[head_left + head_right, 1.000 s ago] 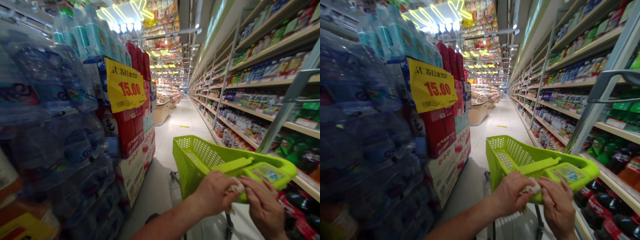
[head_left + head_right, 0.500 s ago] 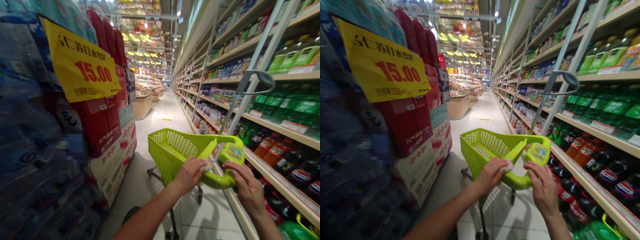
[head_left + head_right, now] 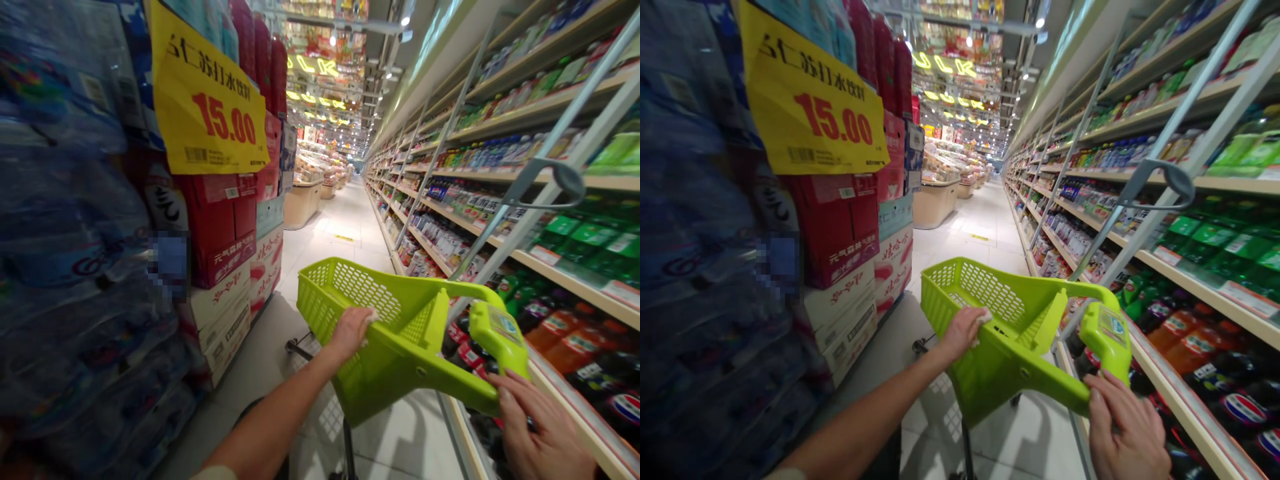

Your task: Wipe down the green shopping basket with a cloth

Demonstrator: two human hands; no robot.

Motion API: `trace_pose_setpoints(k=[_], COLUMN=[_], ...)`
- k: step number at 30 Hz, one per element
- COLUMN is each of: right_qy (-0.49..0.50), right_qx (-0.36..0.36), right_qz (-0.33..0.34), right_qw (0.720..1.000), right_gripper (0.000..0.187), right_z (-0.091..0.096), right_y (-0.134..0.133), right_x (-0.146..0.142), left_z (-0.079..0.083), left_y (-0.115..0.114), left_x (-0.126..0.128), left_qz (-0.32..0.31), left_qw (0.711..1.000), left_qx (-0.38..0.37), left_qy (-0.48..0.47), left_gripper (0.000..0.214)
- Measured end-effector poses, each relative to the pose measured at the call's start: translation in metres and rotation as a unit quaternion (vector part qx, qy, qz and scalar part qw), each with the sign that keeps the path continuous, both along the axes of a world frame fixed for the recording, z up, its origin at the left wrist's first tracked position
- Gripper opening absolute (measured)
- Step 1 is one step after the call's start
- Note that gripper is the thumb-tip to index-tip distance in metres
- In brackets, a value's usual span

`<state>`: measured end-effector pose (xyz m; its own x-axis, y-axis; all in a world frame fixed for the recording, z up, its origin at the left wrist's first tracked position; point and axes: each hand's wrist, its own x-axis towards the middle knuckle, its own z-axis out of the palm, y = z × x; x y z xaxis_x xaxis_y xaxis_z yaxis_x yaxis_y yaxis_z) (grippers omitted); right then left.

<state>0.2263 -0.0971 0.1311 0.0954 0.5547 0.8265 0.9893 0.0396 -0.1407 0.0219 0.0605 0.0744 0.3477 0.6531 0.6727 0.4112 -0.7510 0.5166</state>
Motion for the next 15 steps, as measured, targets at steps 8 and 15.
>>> trace_pose_setpoints(k=[8, 15], right_qy=[-0.144, -0.182], right_qx=[-0.027, -0.058], right_qz=[0.021, -0.006], right_qw=[0.989, 0.982], right_gripper=[0.034, 0.034], right_z=[-0.004, -0.012], right_y=[0.033, 0.035], right_x=[-0.039, -0.031], left_z=[-0.010, -0.025], left_y=[-0.007, 0.024], left_x=[0.011, -0.024], left_qz=[-0.066, 0.062], left_qw=[0.994, 0.996], left_qx=[0.066, -0.002], left_qy=[0.064, 0.064], left_gripper=[0.037, 0.038])
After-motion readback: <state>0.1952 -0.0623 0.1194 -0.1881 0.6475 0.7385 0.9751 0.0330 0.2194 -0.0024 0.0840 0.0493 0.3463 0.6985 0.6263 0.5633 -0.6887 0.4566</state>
